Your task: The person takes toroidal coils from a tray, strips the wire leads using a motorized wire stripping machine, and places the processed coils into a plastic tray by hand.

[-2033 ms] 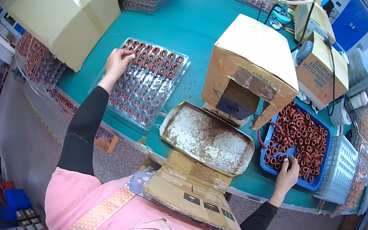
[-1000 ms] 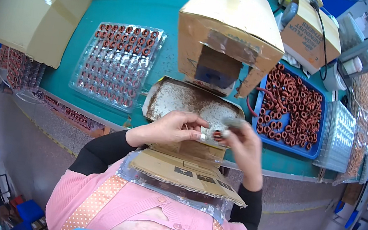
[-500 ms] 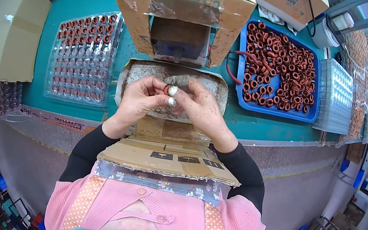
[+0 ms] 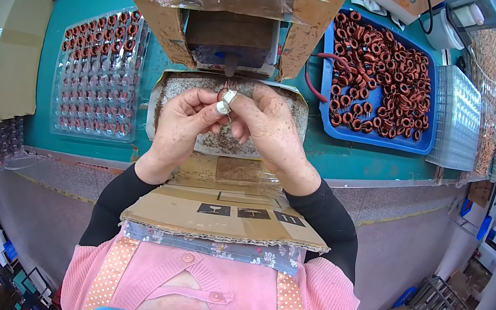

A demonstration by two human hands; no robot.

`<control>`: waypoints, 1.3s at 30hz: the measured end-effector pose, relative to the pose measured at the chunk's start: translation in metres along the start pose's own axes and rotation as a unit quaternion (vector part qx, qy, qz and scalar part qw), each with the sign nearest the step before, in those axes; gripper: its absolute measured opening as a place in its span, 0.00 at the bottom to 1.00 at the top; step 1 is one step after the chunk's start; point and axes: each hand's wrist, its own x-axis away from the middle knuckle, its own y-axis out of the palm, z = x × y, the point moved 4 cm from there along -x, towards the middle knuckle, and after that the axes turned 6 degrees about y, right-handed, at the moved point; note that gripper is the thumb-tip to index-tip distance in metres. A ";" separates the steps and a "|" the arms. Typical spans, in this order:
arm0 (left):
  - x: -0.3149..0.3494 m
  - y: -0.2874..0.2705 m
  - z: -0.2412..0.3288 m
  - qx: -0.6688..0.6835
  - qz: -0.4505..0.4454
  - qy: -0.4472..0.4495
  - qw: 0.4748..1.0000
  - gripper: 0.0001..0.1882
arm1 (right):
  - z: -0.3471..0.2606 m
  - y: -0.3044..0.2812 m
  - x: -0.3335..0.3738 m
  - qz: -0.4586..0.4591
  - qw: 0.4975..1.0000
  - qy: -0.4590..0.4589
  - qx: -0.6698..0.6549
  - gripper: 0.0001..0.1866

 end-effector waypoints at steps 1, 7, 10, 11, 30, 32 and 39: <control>0.000 0.000 0.000 0.004 0.001 0.003 1.000 0.09 | 0.000 0.000 -0.001 0.001 1.000 0.001 0.000 0.14; 0.000 0.001 0.002 0.018 0.002 -0.012 1.000 0.09 | 0.001 0.003 -0.004 0.004 0.999 -0.010 -0.037 0.11; 0.000 0.002 0.002 0.023 -0.001 -0.017 1.000 0.09 | 0.000 0.004 -0.002 0.007 0.999 -0.018 -0.047 0.10; -0.001 0.002 0.002 0.025 0.000 -0.016 1.000 0.09 | 0.001 0.004 -0.002 0.014 0.998 -0.026 -0.049 0.10; -0.007 -0.003 0.005 -0.009 -0.021 -0.004 1.000 0.08 | 0.006 0.008 -0.002 0.055 0.994 -0.073 -0.056 0.09; -0.006 -0.001 0.006 -0.006 -0.015 -0.005 1.000 0.08 | 0.004 0.008 -0.001 0.050 0.995 -0.070 -0.058 0.09; -0.006 -0.002 0.004 -0.006 -0.011 -0.001 1.000 0.08 | 0.003 0.009 -0.001 0.039 0.994 -0.070 -0.081 0.08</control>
